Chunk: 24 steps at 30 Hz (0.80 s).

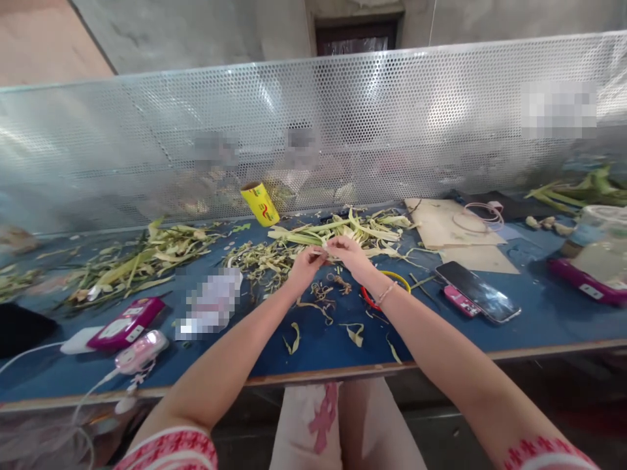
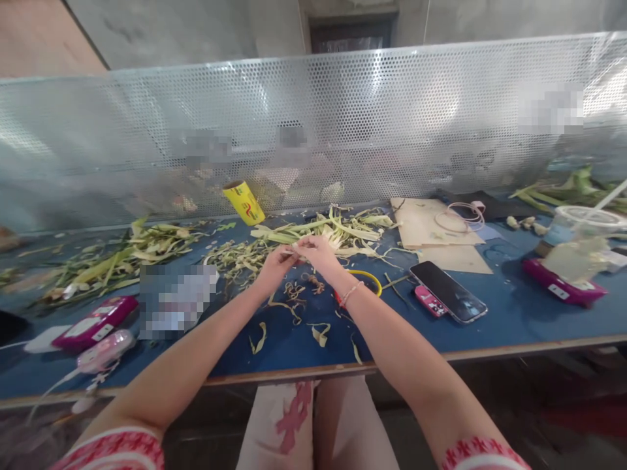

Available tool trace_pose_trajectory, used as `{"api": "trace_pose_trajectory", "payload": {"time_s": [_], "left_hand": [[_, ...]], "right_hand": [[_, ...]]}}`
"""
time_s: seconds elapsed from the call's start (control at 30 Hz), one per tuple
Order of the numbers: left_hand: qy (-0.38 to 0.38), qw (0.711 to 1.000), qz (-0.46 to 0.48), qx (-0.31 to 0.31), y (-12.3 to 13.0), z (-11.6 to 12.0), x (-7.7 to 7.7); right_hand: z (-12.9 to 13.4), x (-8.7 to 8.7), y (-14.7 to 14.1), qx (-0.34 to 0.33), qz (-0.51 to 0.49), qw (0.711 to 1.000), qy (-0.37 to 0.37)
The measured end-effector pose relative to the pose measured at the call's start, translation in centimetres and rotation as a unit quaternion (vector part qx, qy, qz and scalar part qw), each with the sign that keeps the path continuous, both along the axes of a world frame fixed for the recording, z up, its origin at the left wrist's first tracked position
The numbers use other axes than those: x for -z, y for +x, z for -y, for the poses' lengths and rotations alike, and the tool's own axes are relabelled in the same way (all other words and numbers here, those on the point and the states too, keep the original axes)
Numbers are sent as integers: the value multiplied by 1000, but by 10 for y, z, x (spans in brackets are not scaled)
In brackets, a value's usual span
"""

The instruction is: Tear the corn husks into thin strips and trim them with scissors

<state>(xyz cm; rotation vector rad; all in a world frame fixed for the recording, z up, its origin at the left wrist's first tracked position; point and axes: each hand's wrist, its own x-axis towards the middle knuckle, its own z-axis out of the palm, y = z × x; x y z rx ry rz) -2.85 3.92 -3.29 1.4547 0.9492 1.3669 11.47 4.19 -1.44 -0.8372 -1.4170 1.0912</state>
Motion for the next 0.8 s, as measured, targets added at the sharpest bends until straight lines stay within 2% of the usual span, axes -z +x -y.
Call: {"api": "trace_pose_trajectory", "payload": {"time_s": [0.07, 0.13, 0.33, 0.6, 0.8], "left_hand": [[1, 1000, 3, 25, 0, -1, 3], [1, 999, 16, 34, -1, -2, 4], [-44, 997, 56, 6, -1, -6, 3], [-30, 996, 71, 37, 12, 1, 5], [-59, 994, 85, 29, 14, 1, 4]], "right_hand": [[-1, -1, -2, -12, 38, 999, 24], [-2, -2, -3, 29, 80, 994, 73], [-1, -3, 7, 79, 199, 958, 192], [-3, 2, 16, 88, 247, 929, 259], [-3, 5, 17, 76, 252, 929, 260]]}}
